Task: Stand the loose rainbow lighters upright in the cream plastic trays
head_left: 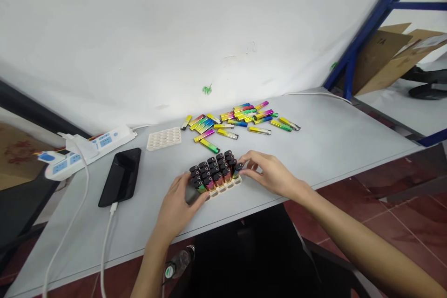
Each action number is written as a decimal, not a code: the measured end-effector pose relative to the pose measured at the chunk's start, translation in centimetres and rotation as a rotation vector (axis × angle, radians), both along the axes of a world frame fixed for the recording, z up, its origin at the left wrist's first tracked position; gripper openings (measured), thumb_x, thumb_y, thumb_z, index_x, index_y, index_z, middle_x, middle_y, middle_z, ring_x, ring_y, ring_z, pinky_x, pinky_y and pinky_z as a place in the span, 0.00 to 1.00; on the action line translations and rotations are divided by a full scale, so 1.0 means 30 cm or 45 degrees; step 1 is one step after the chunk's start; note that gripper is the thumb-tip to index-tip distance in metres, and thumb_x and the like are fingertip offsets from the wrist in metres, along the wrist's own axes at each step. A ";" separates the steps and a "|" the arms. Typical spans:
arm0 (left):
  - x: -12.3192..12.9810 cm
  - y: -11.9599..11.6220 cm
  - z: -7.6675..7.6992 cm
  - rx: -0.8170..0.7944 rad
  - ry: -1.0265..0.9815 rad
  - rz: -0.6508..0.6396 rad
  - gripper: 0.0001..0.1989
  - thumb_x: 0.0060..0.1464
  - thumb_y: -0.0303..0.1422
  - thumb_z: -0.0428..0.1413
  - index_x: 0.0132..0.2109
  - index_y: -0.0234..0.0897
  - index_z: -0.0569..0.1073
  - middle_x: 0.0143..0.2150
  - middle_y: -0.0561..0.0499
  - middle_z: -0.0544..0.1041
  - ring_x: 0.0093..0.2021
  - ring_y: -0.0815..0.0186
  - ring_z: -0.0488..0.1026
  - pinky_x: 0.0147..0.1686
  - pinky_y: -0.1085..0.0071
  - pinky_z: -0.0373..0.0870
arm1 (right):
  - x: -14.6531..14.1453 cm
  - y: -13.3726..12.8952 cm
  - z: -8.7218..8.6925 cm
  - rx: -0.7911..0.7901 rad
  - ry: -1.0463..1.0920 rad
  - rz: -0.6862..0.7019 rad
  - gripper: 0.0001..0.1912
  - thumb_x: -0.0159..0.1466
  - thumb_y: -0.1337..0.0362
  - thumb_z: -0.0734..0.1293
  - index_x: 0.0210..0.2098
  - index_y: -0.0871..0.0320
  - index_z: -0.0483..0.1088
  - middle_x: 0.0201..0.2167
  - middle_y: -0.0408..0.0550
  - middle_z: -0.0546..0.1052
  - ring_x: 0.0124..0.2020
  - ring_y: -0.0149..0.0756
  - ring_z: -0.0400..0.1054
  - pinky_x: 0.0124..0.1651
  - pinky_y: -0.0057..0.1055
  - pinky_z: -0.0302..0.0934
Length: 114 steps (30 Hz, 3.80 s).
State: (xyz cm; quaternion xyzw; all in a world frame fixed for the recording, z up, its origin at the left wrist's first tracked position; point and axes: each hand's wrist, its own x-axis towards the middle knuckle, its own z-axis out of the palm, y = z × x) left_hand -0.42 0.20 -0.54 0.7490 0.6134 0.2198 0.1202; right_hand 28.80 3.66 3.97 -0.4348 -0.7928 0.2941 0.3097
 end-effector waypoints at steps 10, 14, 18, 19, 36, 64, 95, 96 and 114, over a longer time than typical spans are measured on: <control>0.004 -0.002 0.000 0.022 -0.016 0.006 0.28 0.58 0.48 0.56 0.60 0.38 0.64 0.55 0.42 0.73 0.55 0.52 0.73 0.53 0.54 0.71 | 0.005 -0.006 0.052 0.237 -0.268 0.045 0.08 0.68 0.57 0.66 0.45 0.51 0.72 0.42 0.47 0.79 0.33 0.36 0.74 0.36 0.32 0.61; 0.002 -0.001 -0.004 0.020 -0.017 -0.001 0.28 0.58 0.48 0.56 0.60 0.38 0.64 0.55 0.41 0.72 0.55 0.52 0.72 0.53 0.54 0.71 | 0.007 -0.002 0.055 0.246 -0.261 0.042 0.11 0.68 0.53 0.64 0.45 0.51 0.72 0.42 0.47 0.79 0.33 0.36 0.73 0.35 0.32 0.62; 0.000 0.000 -0.006 0.010 -0.014 -0.001 0.29 0.59 0.49 0.55 0.60 0.38 0.63 0.55 0.42 0.72 0.55 0.52 0.72 0.53 0.54 0.71 | 0.035 0.076 0.020 0.217 -0.247 -0.156 0.13 0.70 0.53 0.60 0.42 0.53 0.72 0.41 0.49 0.79 0.36 0.38 0.72 0.38 0.34 0.64; 0.001 0.000 -0.005 0.012 -0.015 0.000 0.29 0.59 0.49 0.55 0.60 0.38 0.63 0.55 0.42 0.72 0.55 0.52 0.72 0.53 0.55 0.71 | 0.051 0.110 0.001 0.242 -0.278 -0.284 0.14 0.71 0.54 0.60 0.42 0.54 0.72 0.41 0.51 0.79 0.38 0.40 0.72 0.40 0.36 0.64; 0.008 -0.001 0.008 -0.039 -0.041 0.025 0.27 0.58 0.49 0.55 0.58 0.38 0.65 0.55 0.42 0.72 0.56 0.52 0.72 0.55 0.54 0.71 | 0.160 0.301 -0.007 -0.450 0.967 -0.457 0.19 0.61 0.46 0.68 0.35 0.53 0.62 0.29 0.42 0.74 0.29 0.34 0.70 0.33 0.34 0.65; -0.002 -0.002 0.010 -0.082 0.007 0.097 0.28 0.55 0.51 0.55 0.56 0.38 0.66 0.53 0.43 0.73 0.52 0.51 0.75 0.50 0.56 0.73 | 0.085 0.248 -0.096 -0.608 0.980 -0.349 0.21 0.63 0.41 0.64 0.36 0.52 0.58 0.19 0.32 0.59 0.15 0.24 0.49 0.18 0.22 0.45; 0.000 -0.001 0.007 -0.106 0.057 0.105 0.29 0.57 0.52 0.55 0.57 0.37 0.65 0.52 0.42 0.73 0.52 0.50 0.74 0.48 0.56 0.73 | 0.110 0.265 -0.112 -0.699 1.150 -0.460 0.27 0.65 0.45 0.55 0.16 0.53 0.51 0.11 0.37 0.47 0.14 0.27 0.37 0.17 0.28 0.35; 0.000 -0.002 0.008 -0.107 0.052 0.106 0.29 0.56 0.52 0.55 0.57 0.37 0.65 0.52 0.42 0.73 0.52 0.50 0.74 0.49 0.56 0.72 | 0.111 0.266 -0.112 -0.703 1.153 -0.460 0.27 0.65 0.45 0.55 0.15 0.53 0.51 0.11 0.37 0.47 0.14 0.26 0.37 0.17 0.28 0.35; -0.017 -0.007 -0.008 -0.009 0.027 -0.063 0.39 0.51 0.53 0.60 0.64 0.38 0.59 0.58 0.40 0.70 0.58 0.48 0.70 0.56 0.51 0.69 | 0.063 0.051 -0.012 -0.149 0.507 -0.373 0.12 0.62 0.52 0.69 0.34 0.55 0.71 0.33 0.46 0.73 0.35 0.36 0.66 0.41 0.34 0.61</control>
